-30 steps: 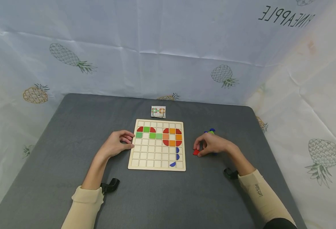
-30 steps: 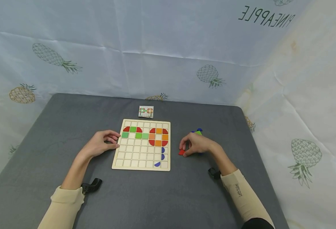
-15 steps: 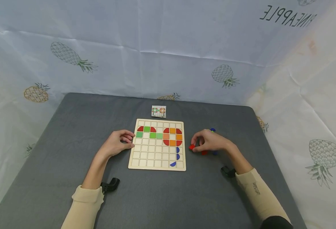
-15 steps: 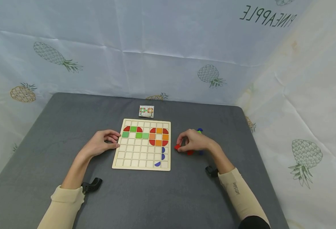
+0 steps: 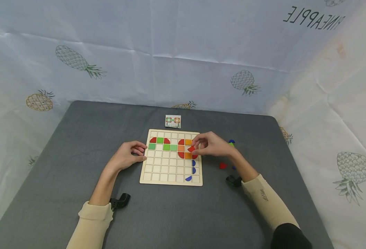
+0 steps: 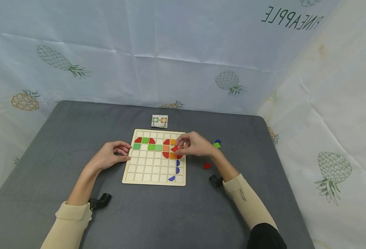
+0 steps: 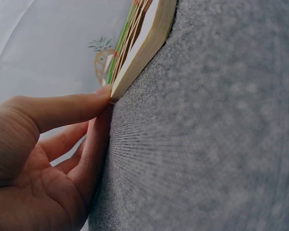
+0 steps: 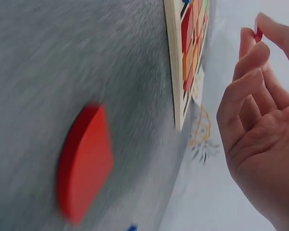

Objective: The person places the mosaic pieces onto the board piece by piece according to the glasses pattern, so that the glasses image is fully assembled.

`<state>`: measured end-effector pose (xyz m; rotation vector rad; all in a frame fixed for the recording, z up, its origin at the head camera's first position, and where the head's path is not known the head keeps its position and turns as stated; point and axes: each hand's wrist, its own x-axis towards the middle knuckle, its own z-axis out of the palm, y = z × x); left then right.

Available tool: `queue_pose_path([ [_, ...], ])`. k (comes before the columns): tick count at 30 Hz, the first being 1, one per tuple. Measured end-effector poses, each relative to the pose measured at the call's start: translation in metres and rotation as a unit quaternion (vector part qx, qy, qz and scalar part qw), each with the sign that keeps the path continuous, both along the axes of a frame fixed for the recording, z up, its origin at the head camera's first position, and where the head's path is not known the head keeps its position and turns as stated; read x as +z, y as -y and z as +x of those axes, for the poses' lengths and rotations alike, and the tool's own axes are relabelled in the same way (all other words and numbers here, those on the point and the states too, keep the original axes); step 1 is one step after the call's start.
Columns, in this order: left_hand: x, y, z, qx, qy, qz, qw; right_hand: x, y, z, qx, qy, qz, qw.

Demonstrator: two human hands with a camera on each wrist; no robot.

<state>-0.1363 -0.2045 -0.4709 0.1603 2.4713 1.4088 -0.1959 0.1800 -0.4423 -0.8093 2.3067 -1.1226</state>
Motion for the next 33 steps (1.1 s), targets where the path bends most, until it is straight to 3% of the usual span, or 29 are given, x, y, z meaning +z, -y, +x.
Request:
queue_pose_path([
  [7,-0.002,0.0,0.001,-0.001,0.001,0.0,1.0,-0.005,0.032,-0.008,0.026,0.007,-0.028,0.9993],
  [17,-0.001,0.001,0.0,-0.006,-0.006,0.006,0.9999,-0.001,0.08,-0.013,0.056,-0.016,-0.013,0.9982],
  [22,-0.001,0.0,-0.001,-0.004,-0.007,0.003,1.0,0.0,0.101,-0.017,0.078,-0.015,-0.007,0.9968],
  [28,-0.001,0.0,-0.001,-0.006,-0.008,0.005,0.9999,-0.001,0.123,-0.021,0.111,0.019,-0.009,0.9936],
  [33,-0.001,0.002,-0.001,-0.007,-0.007,0.004,0.9999,-0.003,0.141,-0.02,0.123,0.007,0.004,0.9923],
])
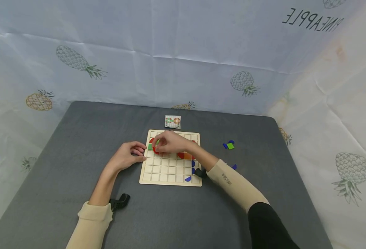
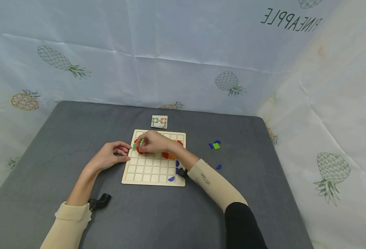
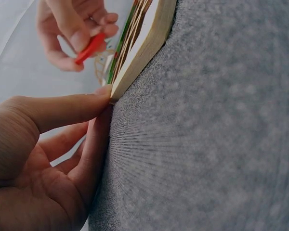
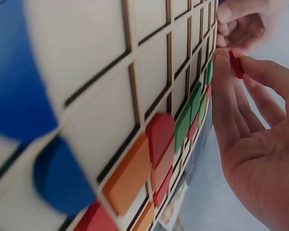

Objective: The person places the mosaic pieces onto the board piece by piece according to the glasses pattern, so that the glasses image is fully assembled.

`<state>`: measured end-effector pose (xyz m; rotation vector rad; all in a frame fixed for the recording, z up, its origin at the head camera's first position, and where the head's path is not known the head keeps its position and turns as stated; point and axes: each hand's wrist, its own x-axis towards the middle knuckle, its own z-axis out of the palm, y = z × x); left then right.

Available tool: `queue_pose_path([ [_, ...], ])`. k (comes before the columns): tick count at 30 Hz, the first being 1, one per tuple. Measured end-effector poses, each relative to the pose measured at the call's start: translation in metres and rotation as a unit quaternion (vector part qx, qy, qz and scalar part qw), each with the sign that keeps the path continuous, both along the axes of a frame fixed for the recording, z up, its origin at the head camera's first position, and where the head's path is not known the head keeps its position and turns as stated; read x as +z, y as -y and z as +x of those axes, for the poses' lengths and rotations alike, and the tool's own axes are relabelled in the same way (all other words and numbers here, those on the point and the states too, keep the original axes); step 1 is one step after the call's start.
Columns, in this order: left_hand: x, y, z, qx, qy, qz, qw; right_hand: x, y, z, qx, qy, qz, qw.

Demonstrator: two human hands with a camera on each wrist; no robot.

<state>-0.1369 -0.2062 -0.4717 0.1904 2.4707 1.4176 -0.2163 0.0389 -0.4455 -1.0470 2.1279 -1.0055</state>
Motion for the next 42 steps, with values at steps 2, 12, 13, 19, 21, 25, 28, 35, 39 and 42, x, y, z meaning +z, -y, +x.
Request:
queue_pose_path([
  [2,0.0,0.001,0.0,0.0,0.001,0.001,1.0,-0.001,0.006,0.001,0.0,-0.01,0.005,0.9999],
  [12,0.0,0.002,0.0,-0.002,-0.001,0.008,1.0,-0.005,0.023,0.002,0.001,-0.062,0.034,0.9975],
  [13,0.001,0.002,0.0,-0.002,-0.001,0.009,1.0,-0.005,0.024,0.002,0.001,-0.07,0.037,0.9969],
  [19,0.001,0.002,0.001,-0.003,-0.001,0.01,0.9999,-0.005,0.025,0.003,0.003,-0.092,0.056,0.9942],
  [21,0.0,0.002,0.0,-0.003,0.0,0.009,1.0,-0.006,0.025,0.003,0.007,-0.087,0.062,0.9943],
  [25,0.0,0.002,-0.001,-0.003,0.0,0.007,1.0,-0.007,0.024,0.003,0.019,-0.08,0.067,0.9944],
  [28,-0.001,0.002,-0.002,-0.004,-0.001,0.006,1.0,-0.007,0.023,0.003,0.024,-0.083,0.066,0.994],
  [35,0.0,0.001,0.0,-0.006,-0.001,0.008,1.0,-0.006,0.017,0.004,0.019,-0.089,0.071,0.9933],
  [39,0.0,0.001,0.0,-0.003,0.0,0.004,1.0,-0.006,0.009,0.005,0.014,-0.085,0.064,0.9942],
  [42,-0.001,0.001,0.0,-0.002,-0.001,0.003,1.0,-0.003,0.001,0.007,0.01,-0.083,0.054,0.995],
])
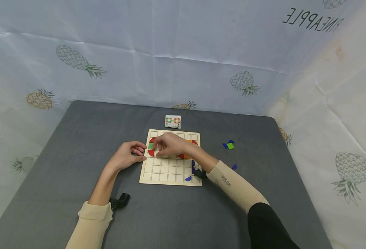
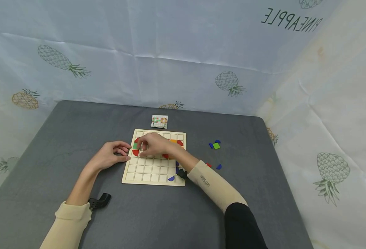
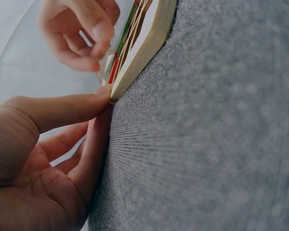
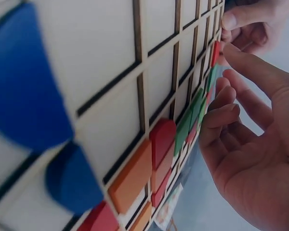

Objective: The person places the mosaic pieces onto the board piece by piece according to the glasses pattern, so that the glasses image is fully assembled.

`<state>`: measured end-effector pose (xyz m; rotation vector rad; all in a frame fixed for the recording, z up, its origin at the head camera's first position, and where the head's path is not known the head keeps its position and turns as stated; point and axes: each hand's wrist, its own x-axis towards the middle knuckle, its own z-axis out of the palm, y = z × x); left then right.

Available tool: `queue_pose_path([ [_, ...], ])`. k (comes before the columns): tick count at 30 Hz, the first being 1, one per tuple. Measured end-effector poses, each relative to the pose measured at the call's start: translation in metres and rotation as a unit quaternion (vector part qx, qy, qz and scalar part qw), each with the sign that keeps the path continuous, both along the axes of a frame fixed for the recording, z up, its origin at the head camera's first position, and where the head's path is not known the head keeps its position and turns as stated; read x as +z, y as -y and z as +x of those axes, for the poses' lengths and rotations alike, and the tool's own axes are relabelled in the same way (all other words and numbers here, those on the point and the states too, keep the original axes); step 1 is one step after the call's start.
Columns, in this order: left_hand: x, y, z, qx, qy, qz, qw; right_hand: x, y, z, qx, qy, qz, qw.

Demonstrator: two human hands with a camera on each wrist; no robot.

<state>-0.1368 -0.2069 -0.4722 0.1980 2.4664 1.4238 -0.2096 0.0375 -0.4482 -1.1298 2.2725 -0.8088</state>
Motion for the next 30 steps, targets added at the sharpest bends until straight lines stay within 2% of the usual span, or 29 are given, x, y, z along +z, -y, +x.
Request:
queue_pose_path([
  [11,0.0,-0.001,0.001,0.004,0.001,-0.004,1.0,0.01,-0.038,0.009,-0.03,0.014,-0.018,0.9993],
  [18,0.001,-0.003,0.0,0.002,0.0,-0.004,1.0,0.015,-0.077,0.02,-0.072,0.014,-0.029,0.9968],
  [23,0.001,-0.003,0.0,0.006,0.003,-0.006,1.0,0.018,-0.108,0.03,-0.098,0.014,-0.008,0.9951],
  [30,0.001,-0.003,0.001,0.008,0.007,-0.01,0.9999,0.017,-0.153,0.045,-0.121,0.037,0.024,0.9917],
])
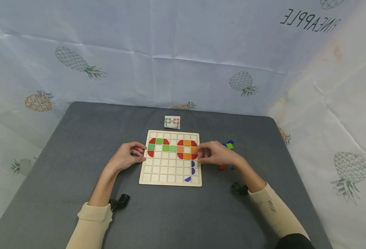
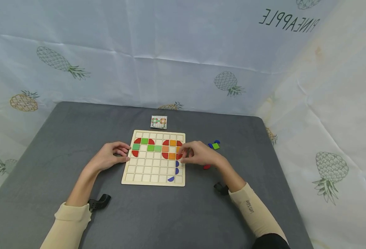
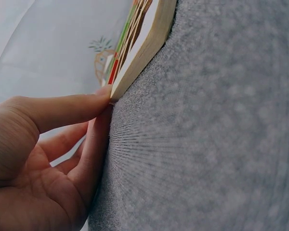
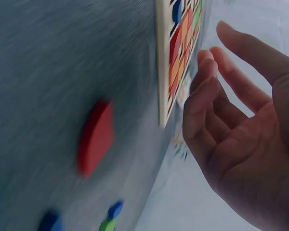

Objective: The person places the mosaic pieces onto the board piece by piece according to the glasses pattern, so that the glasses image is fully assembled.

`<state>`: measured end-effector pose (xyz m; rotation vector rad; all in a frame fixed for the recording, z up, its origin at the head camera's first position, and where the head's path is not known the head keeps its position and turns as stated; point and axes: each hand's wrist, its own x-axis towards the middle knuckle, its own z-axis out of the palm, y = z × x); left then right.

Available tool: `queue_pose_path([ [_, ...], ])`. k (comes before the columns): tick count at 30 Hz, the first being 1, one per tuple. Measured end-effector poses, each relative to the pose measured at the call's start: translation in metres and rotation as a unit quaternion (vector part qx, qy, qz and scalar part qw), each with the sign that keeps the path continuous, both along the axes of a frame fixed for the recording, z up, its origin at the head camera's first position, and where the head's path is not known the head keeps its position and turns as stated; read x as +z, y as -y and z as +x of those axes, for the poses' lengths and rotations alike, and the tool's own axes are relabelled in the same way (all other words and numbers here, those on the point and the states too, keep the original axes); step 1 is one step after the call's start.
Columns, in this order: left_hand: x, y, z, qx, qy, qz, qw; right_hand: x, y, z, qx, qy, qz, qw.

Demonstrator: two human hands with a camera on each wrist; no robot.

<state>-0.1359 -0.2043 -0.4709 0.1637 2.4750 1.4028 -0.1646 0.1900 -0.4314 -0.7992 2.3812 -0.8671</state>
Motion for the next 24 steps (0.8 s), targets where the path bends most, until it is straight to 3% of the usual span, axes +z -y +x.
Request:
queue_pose_path([
  [12,0.0,0.0,0.0,0.001,0.0,-0.002,1.0,0.004,-0.077,0.008,-0.034,0.046,0.001,0.9983],
  [24,0.0,0.001,0.0,0.002,-0.001,0.002,1.0,-0.007,-0.129,-0.009,-0.096,0.053,-0.023,0.9937],
])
